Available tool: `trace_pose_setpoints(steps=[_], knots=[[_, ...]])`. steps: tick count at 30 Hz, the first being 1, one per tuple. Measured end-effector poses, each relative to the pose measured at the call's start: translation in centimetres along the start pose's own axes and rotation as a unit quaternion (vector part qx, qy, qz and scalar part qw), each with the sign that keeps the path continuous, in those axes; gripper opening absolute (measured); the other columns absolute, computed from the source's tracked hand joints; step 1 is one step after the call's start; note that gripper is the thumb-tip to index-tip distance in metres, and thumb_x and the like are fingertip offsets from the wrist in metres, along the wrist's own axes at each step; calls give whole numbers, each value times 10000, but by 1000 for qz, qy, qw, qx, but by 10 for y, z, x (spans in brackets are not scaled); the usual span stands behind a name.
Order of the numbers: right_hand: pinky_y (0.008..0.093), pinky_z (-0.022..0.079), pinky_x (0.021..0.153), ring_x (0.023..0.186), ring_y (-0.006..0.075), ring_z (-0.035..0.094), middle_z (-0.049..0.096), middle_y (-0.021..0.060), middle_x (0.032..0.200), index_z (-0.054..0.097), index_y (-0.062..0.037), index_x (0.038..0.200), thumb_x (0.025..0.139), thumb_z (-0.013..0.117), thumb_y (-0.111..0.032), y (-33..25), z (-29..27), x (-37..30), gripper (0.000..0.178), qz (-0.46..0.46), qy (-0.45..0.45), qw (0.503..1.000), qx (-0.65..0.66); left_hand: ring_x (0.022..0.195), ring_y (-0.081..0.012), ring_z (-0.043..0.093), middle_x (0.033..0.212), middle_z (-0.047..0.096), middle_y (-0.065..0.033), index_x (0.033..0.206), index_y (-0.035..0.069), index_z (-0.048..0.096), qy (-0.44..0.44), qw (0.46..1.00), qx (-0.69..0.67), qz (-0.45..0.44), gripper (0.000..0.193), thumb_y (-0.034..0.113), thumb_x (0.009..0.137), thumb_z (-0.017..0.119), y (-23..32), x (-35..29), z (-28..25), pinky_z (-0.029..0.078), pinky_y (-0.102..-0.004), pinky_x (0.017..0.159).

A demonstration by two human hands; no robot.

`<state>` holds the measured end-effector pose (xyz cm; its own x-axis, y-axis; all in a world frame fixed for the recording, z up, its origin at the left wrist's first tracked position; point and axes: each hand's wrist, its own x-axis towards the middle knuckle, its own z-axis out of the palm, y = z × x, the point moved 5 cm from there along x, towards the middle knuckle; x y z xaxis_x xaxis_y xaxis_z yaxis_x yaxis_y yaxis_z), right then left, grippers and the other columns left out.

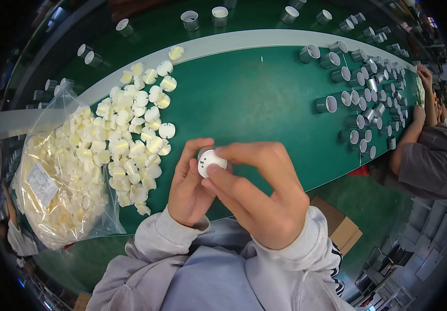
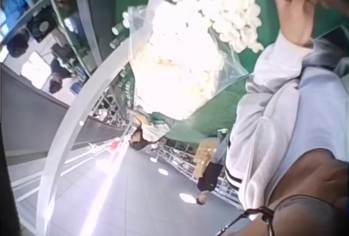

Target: The person inserts small white plastic components into silver metal cups by hand on an assembly line.

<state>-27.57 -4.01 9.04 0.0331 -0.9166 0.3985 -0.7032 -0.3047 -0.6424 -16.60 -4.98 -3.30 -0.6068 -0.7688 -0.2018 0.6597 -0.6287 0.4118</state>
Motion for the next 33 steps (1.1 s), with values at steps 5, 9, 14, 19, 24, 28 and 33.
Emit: trace_pose_setpoints(steps=[5, 9, 14, 19, 24, 28, 33], knots=[[314, 487, 659, 811, 238, 612, 629, 130, 951, 710, -23, 891, 607, 826, 3, -2, 3, -4, 308, 1, 12, 1000, -29, 991, -159, 613, 1099, 611, -84, 1339, 64, 439, 14, 1000, -27, 4, 412, 264, 995, 544, 1, 0, 2, 517, -305, 831], [311, 484, 639, 802, 221, 591, 607, 108, 905, 719, -35, 909, 616, 842, -4, -5, 7, -12, 319, -16, 1, 997, -74, 1027, -173, 609, 1113, 613, -89, 1344, 59, 437, 19, 1000, -22, 5, 416, 259, 995, 545, 1, 1, 3, 513, -317, 858], [316, 478, 648, 812, 222, 576, 598, 96, 940, 726, -54, 937, 613, 845, -9, -3, 5, -12, 349, -24, 4, 997, -68, 993, -206, 601, 1087, 587, -97, 1329, 72, 421, 27, 999, 15, 9, 408, 301, 1004, 510, 1, 0, 3, 516, -340, 861], [326, 474, 668, 834, 234, 575, 590, 97, 971, 728, -71, 961, 615, 843, -29, -4, 4, -14, 368, -51, 5, 995, -89, 1052, -194, 607, 1142, 619, -112, 1334, 46, 439, -50, 998, -44, 21, 402, 229, 993, 551, 2, 0, 6, 492, -322, 902], [330, 413, 669, 772, 229, 574, 615, 78, 951, 716, -85, 960, 602, 843, -89, 0, 9, -17, 380, -25, 47, 993, -105, 1031, -192, 618, 1143, 625, -117, 1327, 39, 442, -1, 1000, -14, 16, 419, 247, 985, 565, -2, 0, 5, 500, -320, 880], [330, 414, 668, 776, 232, 577, 616, 82, 963, 710, -94, 955, 602, 851, -111, -1, 5, -15, 380, -34, 50, 995, -81, 1038, -189, 615, 1141, 629, -116, 1326, 34, 442, -47, 998, -30, 16, 432, 260, 981, 572, 0, 0, 4, 498, -317, 883], [328, 412, 671, 792, 236, 587, 624, 94, 994, 704, -111, 942, 609, 851, -133, -1, 4, -16, 365, -10, 52, 994, -97, 1028, -181, 619, 1119, 636, -120, 1321, 23, 442, -48, 998, -24, 14, 445, 259, 973, 588, 0, 0, 6, 497, -305, 876]])
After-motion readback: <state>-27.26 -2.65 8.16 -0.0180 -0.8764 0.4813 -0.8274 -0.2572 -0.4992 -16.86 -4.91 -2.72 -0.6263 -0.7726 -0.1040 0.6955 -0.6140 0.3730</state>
